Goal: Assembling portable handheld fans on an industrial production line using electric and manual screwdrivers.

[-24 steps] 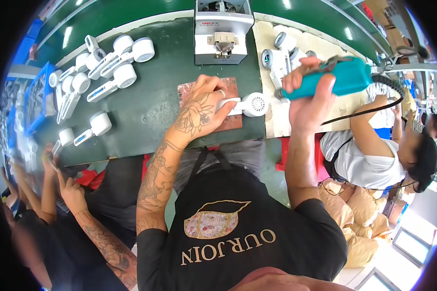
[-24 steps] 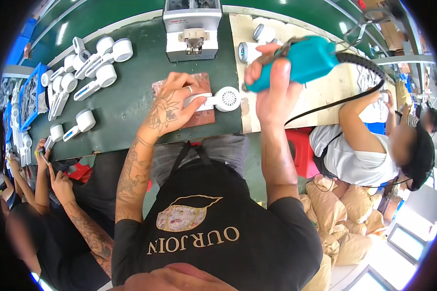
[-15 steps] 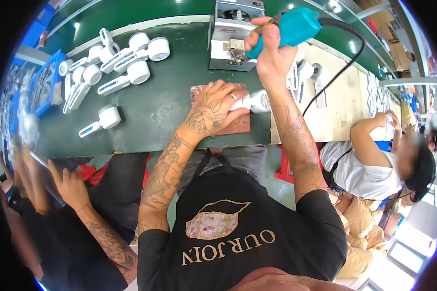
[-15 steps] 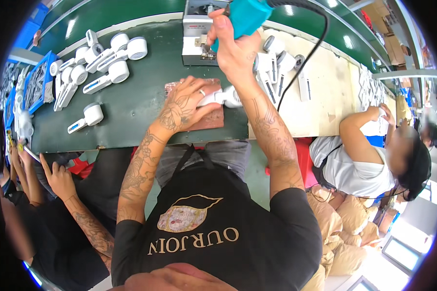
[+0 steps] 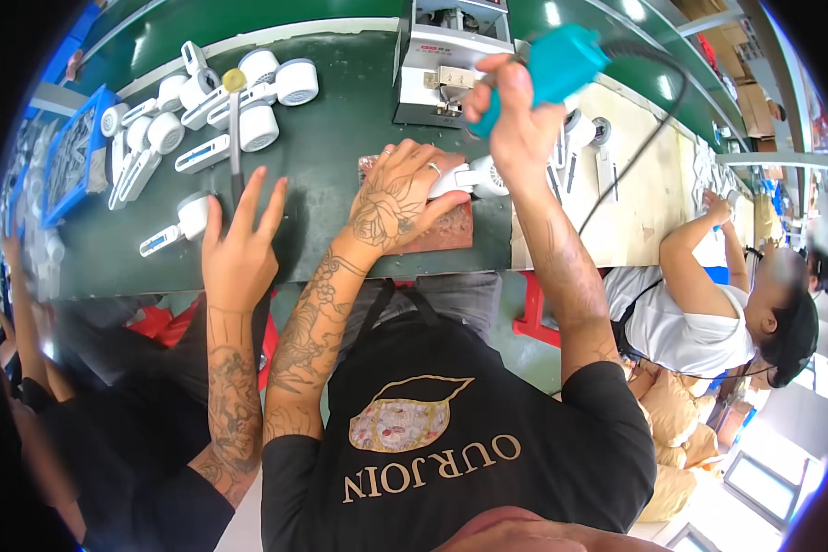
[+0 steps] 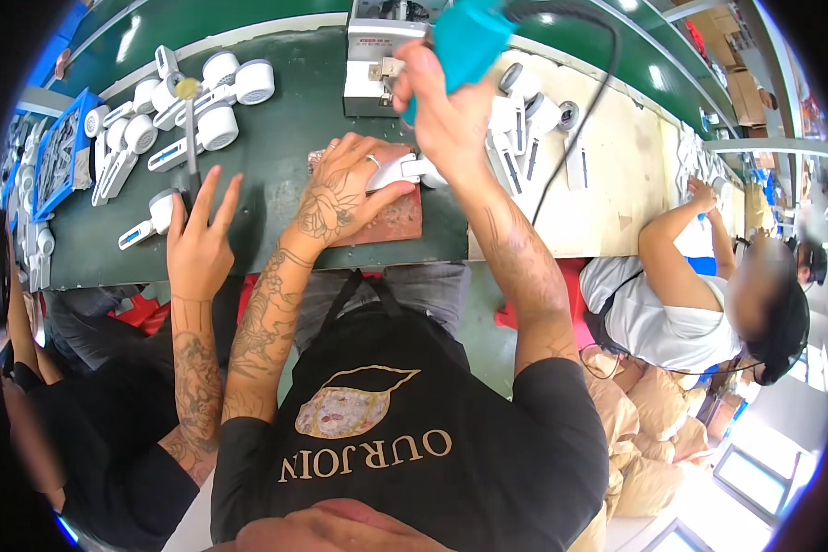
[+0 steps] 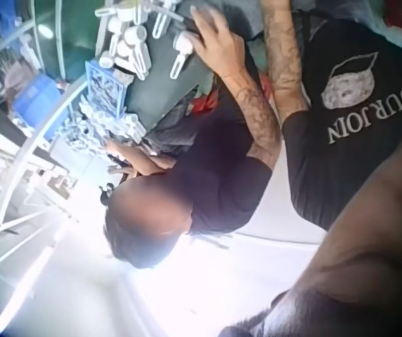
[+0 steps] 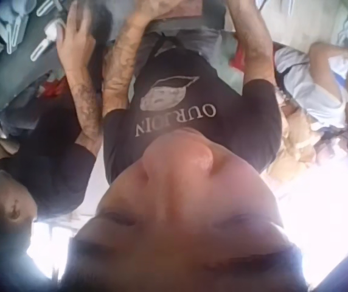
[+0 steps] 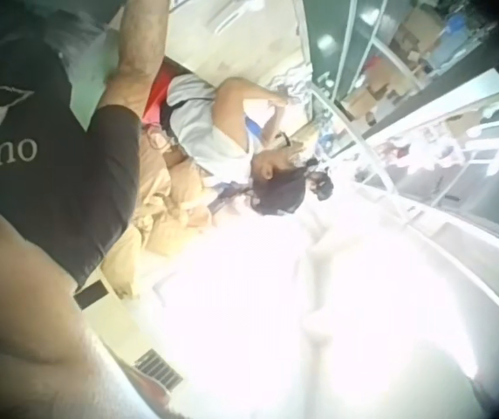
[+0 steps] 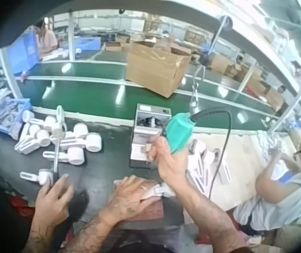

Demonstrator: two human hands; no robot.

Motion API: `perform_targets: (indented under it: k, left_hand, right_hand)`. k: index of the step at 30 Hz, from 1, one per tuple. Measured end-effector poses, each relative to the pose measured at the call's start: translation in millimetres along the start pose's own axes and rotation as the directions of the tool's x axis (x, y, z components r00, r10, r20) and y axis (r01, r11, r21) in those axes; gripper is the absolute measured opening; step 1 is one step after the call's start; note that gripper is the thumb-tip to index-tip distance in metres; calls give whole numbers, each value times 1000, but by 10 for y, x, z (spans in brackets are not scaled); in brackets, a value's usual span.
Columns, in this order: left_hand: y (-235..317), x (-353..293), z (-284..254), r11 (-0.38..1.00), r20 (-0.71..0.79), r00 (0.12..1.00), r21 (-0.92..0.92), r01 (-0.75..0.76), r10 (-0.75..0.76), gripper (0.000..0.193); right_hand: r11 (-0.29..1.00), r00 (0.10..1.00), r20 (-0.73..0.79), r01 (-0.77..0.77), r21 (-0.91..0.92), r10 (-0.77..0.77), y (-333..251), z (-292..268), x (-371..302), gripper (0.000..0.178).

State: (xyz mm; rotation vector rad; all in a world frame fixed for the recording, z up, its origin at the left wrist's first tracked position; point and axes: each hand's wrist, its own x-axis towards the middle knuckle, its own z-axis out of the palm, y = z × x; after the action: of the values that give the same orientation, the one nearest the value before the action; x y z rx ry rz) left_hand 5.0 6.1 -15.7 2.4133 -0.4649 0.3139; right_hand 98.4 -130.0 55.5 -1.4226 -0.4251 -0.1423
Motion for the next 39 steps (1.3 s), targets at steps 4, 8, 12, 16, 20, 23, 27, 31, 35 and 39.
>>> perform_targets:
  k: [4, 8, 12, 16, 20, 23, 27, 31, 35, 39]
  left_hand:
    - [27, 56, -13, 999, 44, 999, -32, 14, -13, 49]
    - [38, 44, -21, 999, 48, 999, -47, 25, -23, 48]
    - [29, 29, -11, 999, 34, 999, -29, 16, -15, 48]
    - [52, 47, -12, 997, 57, 998, -72, 38, -34, 47]
    - [70, 55, -20, 999, 13, 1000, 42, 7, -7, 46]
    - [70, 41, -18, 998, 18, 1000, 59, 9, -10, 45]
    - [55, 58, -35, 999, 29, 999, 32, 16, -17, 45]
    - [51, 61, -23, 1000, 19, 1000, 0, 5, -5, 41]
    - [65, 19, -39, 999, -11, 1000, -39, 13, -13, 36]
    - [63, 37, -13, 997, -11, 1000, -78, 19, -20, 35]
  right_hand:
    - [998, 997, 71, -47, 45, 43, -34, -280, -231, 45]
    - [999, 1000, 22, 19, 46, -20, -78, -207, -280, 47]
    - [995, 999, 41, -11, 95, 7, 29, -223, -297, 33]
    - [1000, 999, 52, -1, 31, -1, 102, -231, -315, 45]
    - [999, 999, 45, -25, 22, 24, 131, -193, -312, 44]
    - [998, 997, 39, -63, -19, 64, 129, -188, -295, 43]
    - [998, 997, 49, -59, 1, 59, 110, -177, -249, 43]
    - [1000, 999, 43, 22, 5, -22, 2, -99, -38, 42]
    - [976, 976, 2, 217, 2, -217, 103, 90, 284, 32]
    - [972, 972, 32, 233, -39, -232, 290, 54, 333, 32]
